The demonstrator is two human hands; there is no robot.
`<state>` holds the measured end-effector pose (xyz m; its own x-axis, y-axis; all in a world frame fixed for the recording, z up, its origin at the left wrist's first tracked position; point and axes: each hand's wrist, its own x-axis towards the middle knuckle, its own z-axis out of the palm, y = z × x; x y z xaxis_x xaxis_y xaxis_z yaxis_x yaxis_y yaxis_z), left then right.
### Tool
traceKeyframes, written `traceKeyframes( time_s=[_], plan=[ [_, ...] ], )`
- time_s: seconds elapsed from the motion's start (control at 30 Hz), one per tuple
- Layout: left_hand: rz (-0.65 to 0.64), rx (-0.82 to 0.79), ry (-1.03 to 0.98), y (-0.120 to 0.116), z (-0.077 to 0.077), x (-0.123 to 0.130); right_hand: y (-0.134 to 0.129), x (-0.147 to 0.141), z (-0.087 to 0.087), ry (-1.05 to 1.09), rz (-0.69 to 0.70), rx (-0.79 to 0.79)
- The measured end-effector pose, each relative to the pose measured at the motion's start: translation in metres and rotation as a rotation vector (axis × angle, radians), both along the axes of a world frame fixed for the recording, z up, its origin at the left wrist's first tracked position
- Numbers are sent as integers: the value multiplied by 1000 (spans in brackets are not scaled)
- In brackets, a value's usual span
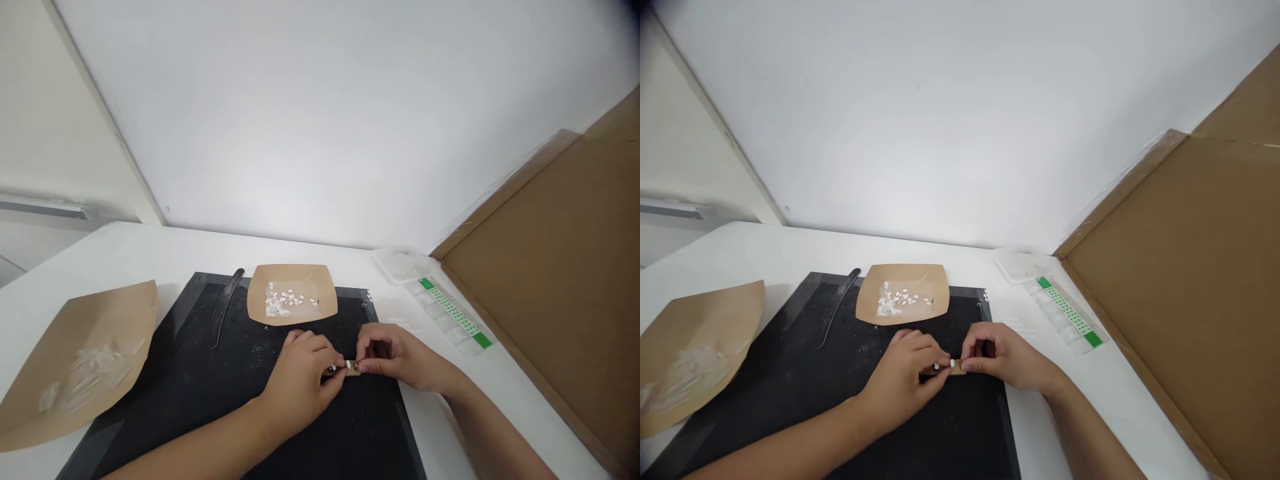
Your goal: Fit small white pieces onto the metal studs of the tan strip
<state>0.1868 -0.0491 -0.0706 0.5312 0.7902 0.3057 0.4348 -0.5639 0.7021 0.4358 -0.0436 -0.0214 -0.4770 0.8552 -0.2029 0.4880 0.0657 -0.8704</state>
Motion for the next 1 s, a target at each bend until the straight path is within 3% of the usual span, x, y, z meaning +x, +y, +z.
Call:
traceKeyframes(
  time_s=[0.23,1.0],
  plan=[
    [-2,7,-9,0,0,-1,5,5,-6,67,-1,-48],
    [19,5,11,0,2,1,0,-2,8,-73,88,95]
  ],
)
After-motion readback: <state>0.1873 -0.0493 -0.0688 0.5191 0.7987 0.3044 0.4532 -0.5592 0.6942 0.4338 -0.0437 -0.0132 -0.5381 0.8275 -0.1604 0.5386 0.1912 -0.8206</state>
